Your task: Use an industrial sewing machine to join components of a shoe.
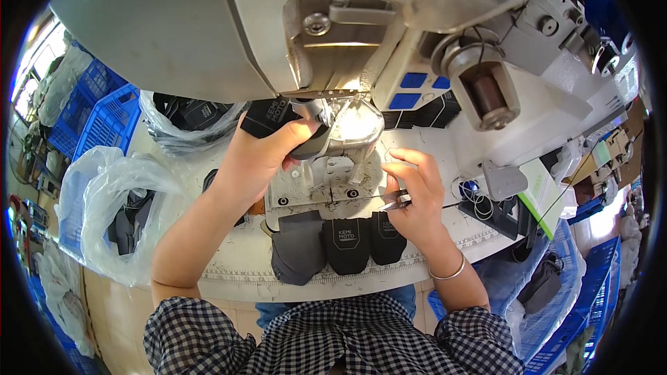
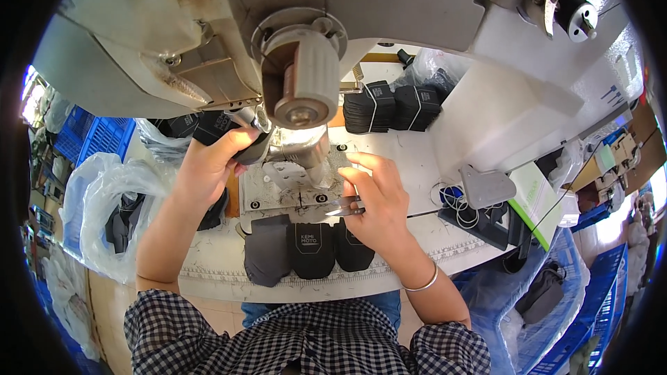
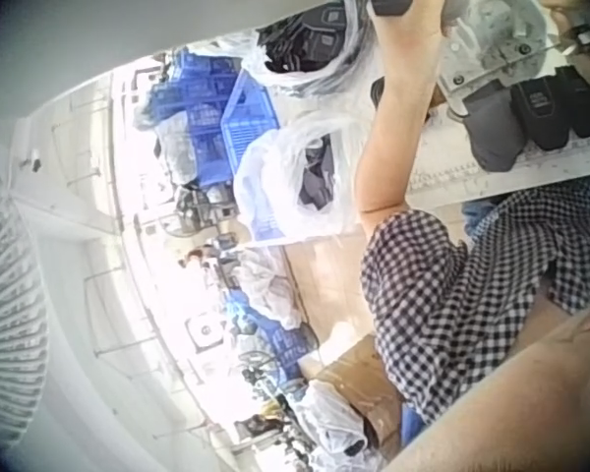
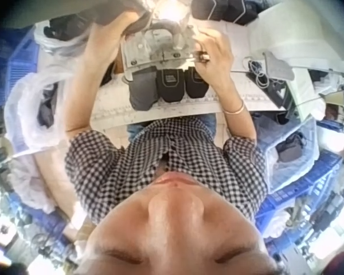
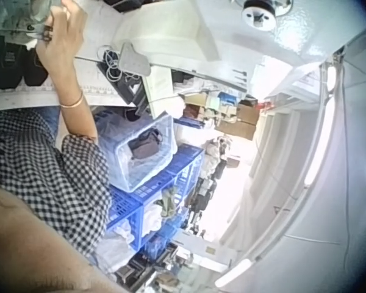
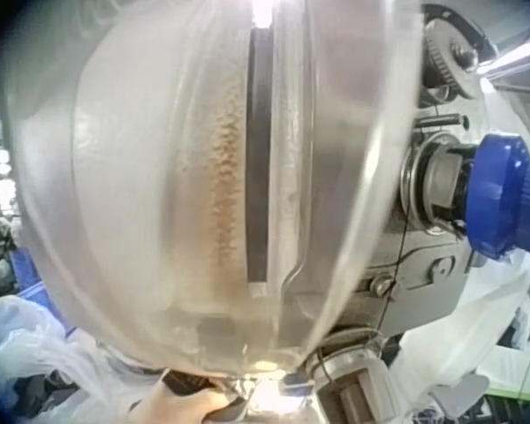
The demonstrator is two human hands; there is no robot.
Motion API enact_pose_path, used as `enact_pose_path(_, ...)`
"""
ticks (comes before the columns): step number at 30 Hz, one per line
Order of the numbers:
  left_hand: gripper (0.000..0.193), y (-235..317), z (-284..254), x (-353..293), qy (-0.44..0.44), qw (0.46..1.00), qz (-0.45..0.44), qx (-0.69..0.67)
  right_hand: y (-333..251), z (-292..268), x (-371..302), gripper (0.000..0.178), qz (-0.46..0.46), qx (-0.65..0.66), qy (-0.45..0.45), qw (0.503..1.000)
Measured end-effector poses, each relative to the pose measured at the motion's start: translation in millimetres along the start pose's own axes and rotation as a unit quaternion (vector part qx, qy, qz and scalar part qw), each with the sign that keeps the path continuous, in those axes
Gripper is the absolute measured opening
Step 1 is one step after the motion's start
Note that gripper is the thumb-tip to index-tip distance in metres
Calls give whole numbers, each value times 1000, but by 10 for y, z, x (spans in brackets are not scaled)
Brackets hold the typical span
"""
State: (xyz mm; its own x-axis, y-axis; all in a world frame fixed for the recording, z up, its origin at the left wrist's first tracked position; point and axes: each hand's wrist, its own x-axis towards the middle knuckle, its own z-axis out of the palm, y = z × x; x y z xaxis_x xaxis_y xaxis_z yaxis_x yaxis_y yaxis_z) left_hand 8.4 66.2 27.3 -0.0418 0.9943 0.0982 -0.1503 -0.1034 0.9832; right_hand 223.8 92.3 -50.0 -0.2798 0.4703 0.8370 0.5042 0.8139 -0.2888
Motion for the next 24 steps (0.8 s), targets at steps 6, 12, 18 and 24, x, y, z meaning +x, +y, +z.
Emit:
enact_pose_path(6,19,42,79,-239,30,994,-30,97,15,3,-6,32,1,4,1,1000)
enact_pose_path(12,18,78,111,-253,30,992,-2,126,4,-1,-17,34,-1,10,-8,1000)
enact_pose_path(18,19,63,52,-173,36,984,18,172,-8,3,-20,36,6,16,-16,1000)
enact_pose_path(24,17,58,28,-104,12,987,19,160,4,10,-23,36,1,12,-13,1000)
